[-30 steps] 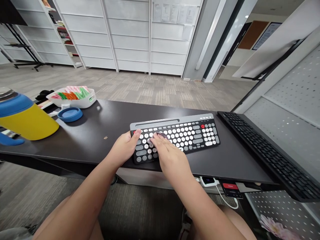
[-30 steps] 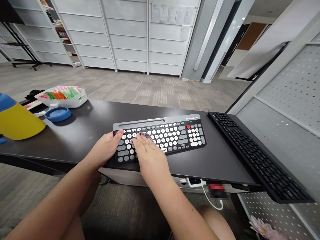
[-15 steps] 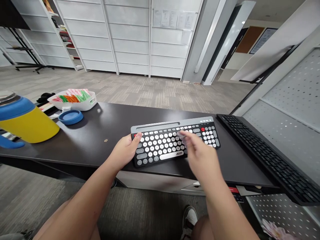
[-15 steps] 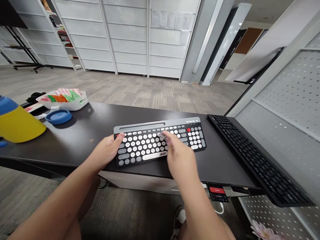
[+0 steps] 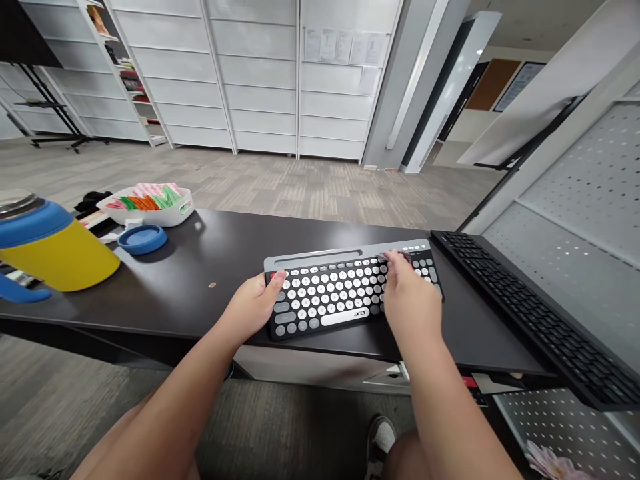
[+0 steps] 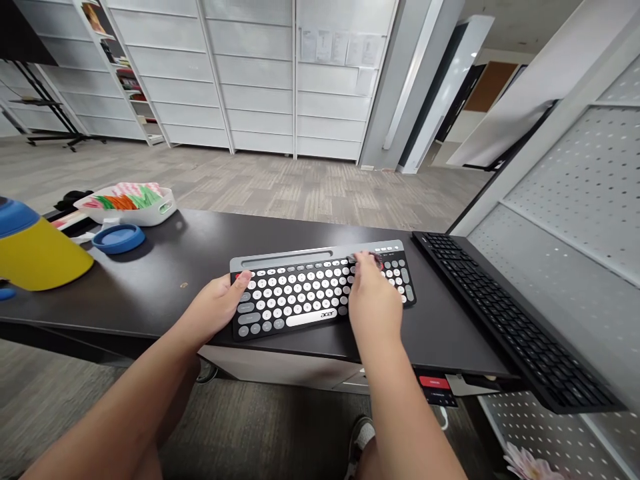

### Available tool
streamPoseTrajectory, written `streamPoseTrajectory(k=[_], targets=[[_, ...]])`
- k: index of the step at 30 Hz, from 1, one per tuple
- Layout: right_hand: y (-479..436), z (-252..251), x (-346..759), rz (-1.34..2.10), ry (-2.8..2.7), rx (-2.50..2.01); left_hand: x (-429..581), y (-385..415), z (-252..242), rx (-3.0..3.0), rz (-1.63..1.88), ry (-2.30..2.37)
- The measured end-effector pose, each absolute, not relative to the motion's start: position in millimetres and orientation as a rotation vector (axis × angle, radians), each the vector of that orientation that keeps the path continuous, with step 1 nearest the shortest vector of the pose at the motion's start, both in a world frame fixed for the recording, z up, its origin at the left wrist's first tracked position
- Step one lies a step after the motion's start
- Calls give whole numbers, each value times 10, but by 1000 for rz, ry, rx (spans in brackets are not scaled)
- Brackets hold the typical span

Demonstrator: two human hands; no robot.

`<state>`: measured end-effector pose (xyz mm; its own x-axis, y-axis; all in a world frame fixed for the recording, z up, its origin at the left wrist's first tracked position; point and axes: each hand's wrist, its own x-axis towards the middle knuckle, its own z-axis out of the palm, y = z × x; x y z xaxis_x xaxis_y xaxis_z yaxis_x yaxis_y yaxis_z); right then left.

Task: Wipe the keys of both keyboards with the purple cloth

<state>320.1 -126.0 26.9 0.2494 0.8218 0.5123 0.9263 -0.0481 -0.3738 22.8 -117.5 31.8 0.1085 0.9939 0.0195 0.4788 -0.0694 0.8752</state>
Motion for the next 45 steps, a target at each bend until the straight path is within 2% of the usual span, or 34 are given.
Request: streamPoseTrajectory(k=[6, 15, 25, 36, 45], targets=[[-1416, 110, 2524, -318, -1867, -1453, 227, -1187, 333, 1691, 873, 1488], [-1608, 175, 1776, -325, -2033, -1210, 187, -1197, 278, 1742, 1013, 1312], [-1641, 204, 1482, -183, -2093, -1174, 229, -1226, 239, 1124, 1231, 1090], [-1738, 160, 1575, -122, -2147, -1149, 188, -1147, 205, 981, 1286, 1150], [-1665, 93, 1724, -144, -2216, -1233, 206, -1153, 213, 1101, 1297, 1158]])
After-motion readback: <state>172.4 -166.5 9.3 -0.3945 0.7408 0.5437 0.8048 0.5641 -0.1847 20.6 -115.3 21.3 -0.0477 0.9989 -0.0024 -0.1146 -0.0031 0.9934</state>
